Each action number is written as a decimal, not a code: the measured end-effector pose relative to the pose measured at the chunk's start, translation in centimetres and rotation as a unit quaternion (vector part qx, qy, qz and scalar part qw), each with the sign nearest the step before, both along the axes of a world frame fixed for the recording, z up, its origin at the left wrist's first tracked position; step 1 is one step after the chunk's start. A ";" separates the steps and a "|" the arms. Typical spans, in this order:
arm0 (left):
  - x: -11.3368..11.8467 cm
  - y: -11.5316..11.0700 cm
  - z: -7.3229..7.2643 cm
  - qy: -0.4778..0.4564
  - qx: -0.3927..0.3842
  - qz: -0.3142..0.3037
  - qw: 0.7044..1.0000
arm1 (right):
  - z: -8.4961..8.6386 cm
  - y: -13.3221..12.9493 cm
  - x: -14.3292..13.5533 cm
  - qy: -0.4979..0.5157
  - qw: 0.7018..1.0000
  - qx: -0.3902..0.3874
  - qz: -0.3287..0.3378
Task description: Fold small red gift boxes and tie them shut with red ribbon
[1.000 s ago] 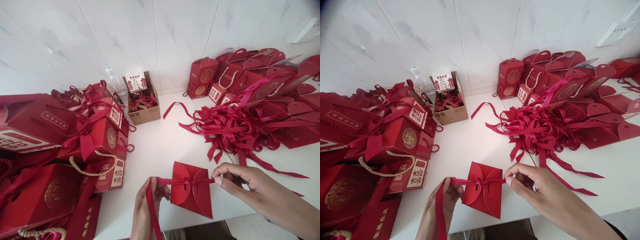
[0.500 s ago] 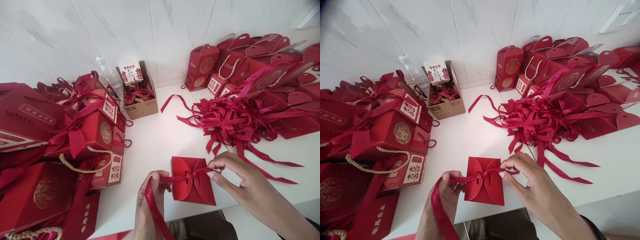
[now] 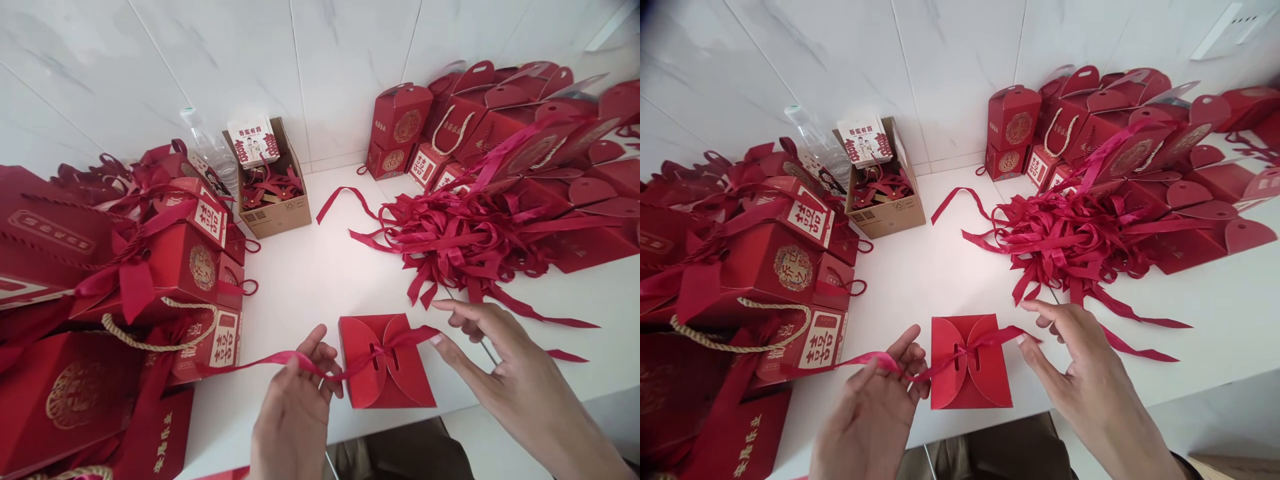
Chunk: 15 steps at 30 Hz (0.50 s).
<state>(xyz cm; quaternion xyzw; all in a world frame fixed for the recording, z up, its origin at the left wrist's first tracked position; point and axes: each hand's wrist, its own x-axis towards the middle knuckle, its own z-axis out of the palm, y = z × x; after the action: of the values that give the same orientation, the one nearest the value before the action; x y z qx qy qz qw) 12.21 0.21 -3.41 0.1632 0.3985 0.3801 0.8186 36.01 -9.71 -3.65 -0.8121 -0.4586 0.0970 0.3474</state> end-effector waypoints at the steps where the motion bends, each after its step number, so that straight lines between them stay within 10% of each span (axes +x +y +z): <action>1: 0.0 -0.3 -0.2 0.040 0.035 -0.017 0.998 | -0.1 0.0 0.0 -0.002 1.000 0.002 -0.001; 4: 0.6 -1.6 -0.3 0.232 0.178 -0.040 0.956 | 0.0 0.0 -0.3 0.050 0.998 -0.025 0.002; 9: 2.5 -2.9 0.2 0.405 0.462 -0.055 0.787 | 1.3 0.5 -1.2 0.190 0.978 -0.081 -0.018; 15: 3.8 -2.0 -0.3 0.399 0.502 -0.103 0.760 | 2.0 2.3 -1.8 0.301 0.951 -0.074 0.003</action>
<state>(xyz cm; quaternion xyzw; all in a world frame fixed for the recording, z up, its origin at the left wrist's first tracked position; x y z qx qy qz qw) 16.01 -1.83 -3.71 0.7276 0.4224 0.3398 0.4203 34.25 -7.44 -1.62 -0.7672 -0.3264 0.3720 0.4080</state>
